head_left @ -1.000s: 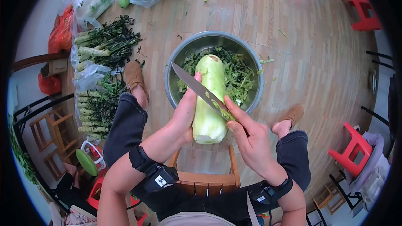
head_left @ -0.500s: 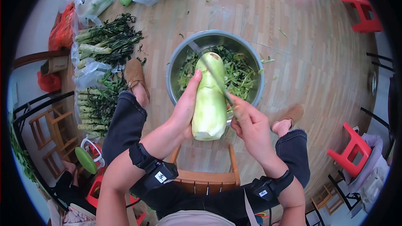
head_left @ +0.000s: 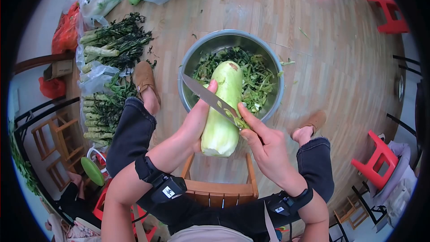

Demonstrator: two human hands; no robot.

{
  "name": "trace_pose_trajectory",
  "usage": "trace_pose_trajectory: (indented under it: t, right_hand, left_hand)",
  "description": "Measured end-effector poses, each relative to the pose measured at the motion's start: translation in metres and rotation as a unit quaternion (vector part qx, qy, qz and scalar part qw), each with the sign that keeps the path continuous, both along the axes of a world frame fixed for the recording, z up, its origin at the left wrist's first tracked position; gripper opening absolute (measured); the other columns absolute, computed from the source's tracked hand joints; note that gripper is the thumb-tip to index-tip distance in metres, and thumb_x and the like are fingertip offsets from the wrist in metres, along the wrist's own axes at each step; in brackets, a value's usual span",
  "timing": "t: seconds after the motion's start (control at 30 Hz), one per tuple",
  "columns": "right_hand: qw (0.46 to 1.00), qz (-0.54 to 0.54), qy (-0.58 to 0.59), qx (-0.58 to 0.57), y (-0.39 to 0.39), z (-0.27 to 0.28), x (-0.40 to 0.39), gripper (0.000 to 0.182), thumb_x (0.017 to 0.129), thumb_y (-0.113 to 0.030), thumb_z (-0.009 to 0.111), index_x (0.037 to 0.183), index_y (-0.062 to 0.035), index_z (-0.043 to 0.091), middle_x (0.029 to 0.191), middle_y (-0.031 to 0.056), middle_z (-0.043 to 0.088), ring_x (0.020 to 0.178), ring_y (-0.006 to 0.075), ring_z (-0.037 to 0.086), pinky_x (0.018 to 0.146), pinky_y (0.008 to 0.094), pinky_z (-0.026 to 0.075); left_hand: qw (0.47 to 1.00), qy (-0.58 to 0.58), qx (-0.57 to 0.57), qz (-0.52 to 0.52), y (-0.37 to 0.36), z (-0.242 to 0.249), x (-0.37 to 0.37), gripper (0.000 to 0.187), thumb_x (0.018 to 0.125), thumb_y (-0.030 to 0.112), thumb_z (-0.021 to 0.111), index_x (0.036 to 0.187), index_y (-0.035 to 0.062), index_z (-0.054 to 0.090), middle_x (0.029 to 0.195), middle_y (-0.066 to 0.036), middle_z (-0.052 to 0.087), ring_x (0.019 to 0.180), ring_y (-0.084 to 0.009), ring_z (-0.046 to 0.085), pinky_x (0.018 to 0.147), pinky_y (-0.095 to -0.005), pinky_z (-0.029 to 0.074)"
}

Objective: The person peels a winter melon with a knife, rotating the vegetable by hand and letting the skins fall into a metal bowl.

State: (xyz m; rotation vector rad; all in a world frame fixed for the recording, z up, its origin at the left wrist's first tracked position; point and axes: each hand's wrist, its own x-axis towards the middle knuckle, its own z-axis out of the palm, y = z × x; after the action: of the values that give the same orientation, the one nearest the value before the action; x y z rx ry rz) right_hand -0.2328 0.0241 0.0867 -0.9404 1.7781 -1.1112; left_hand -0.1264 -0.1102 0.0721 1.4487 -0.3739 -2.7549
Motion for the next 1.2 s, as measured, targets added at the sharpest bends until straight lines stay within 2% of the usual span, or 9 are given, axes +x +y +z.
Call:
trace_pose_trajectory:
  t: [0.27,0.47,0.57,0.63,0.67,0.77,0.83,0.97,1.2]
  right_hand:
    - [1.000,-0.020,0.012,0.014,-0.007,0.001,0.002,0.041,0.084,-0.023,0.059,0.124,-0.0199,0.050,0.074,0.0130,0.062,0.057,0.0238,0.060,0.055,0.0302,0.046]
    - [0.996,-0.055,-0.010,0.063,-0.012,0.005,-0.003,0.034,0.086,-0.022,0.056,0.119,-0.0155,0.055,0.067,0.0089,0.062,0.052,0.0136,0.055,0.049,0.0264,0.042]
    - [0.964,-0.108,-0.232,0.077,-0.012,0.001,-0.009,0.037,0.090,-0.024,0.052,0.124,-0.0116,0.050,0.062,0.0023,0.058,0.050,0.0060,0.047,0.045,0.0226,0.036]
    - [0.891,-0.160,-0.399,0.145,-0.019,0.014,-0.016,0.040,0.095,-0.030,0.038,0.129,-0.0082,0.042,0.056,-0.0043,0.033,0.047,0.0031,0.028,0.042,0.0176,0.023]
    - [0.891,-0.160,-0.399,0.145,-0.019,0.017,-0.018,0.040,0.095,-0.030,0.038,0.129,-0.0082,0.042,0.056,-0.0043,0.033,0.047,0.0031,0.028,0.042,0.0176,0.023]
    - [0.911,-0.140,-0.377,0.089,-0.016,0.021,-0.019,0.042,0.095,-0.025,0.041,0.132,-0.0073,0.037,0.058,-0.0032,0.037,0.049,0.0039,0.033,0.047,0.0174,0.030]
    - [0.993,-0.032,-0.095,0.055,-0.011,0.022,-0.012,0.044,0.089,-0.020,0.052,0.131,-0.0112,0.041,0.074,0.0064,0.060,0.053,0.0068,0.045,0.054,0.0210,0.041]
    - [0.998,-0.006,-0.004,-0.055,-0.006,0.012,-0.006,0.045,0.086,-0.018,0.055,0.129,-0.0119,0.043,0.086,0.0135,0.064,0.059,0.0145,0.058,0.058,0.0256,0.046]
    - [0.999,0.012,0.028,-0.025,0.006,0.021,-0.004,0.045,0.083,-0.019,0.058,0.126,-0.0120,0.047,0.086,0.0126,0.064,0.064,0.0234,0.063,0.056,0.0291,0.048]
  left_hand:
    - [0.999,-0.001,-0.017,0.035,0.005,0.002,-0.005,0.060,0.085,0.056,0.042,0.117,0.0057,0.044,0.098,-0.009,0.056,0.083,-0.0176,0.060,0.069,-0.0312,0.052]
    - [0.998,-0.014,-0.041,0.046,0.004,0.002,-0.011,0.060,0.086,0.056,0.041,0.118,0.0057,0.044,0.097,-0.009,0.057,0.081,-0.0183,0.061,0.068,-0.0316,0.053]
    - [1.000,0.005,-0.023,0.021,-0.001,-0.003,-0.010,0.061,0.086,0.056,0.039,0.119,0.0054,0.044,0.094,-0.010,0.059,0.077,-0.0209,0.062,0.066,-0.0332,0.054]
    - [0.999,0.042,0.003,0.008,-0.003,-0.004,-0.009,0.060,0.087,0.056,0.037,0.119,0.0050,0.044,0.093,-0.010,0.060,0.076,-0.0216,0.062,0.065,-0.0332,0.054]
    - [0.999,0.048,0.012,0.007,-0.002,-0.002,-0.009,0.061,0.087,0.056,0.038,0.118,0.0050,0.044,0.095,-0.010,0.059,0.078,-0.0221,0.062,0.067,-0.0339,0.054]
    - [0.998,0.055,0.026,0.024,-0.001,0.004,-0.011,0.061,0.085,0.057,0.040,0.117,0.0052,0.045,0.093,-0.012,0.059,0.079,-0.0218,0.062,0.066,-0.0336,0.054]
    - [0.997,0.052,0.029,0.045,-0.001,0.004,-0.010,0.062,0.084,0.058,0.042,0.116,0.0052,0.045,0.089,-0.012,0.060,0.077,-0.0210,0.062,0.063,-0.0325,0.054]
    - [0.994,0.067,0.045,0.072,-0.005,0.005,-0.009,0.062,0.084,0.058,0.041,0.117,0.0054,0.044,0.094,-0.013,0.059,0.082,-0.0231,0.062,0.068,-0.0352,0.054]
    - [0.988,0.112,0.082,0.067,-0.007,0.011,-0.014,0.059,0.082,0.053,0.043,0.114,0.0026,0.045,0.095,-0.016,0.058,0.085,-0.0245,0.060,0.074,-0.0373,0.051]
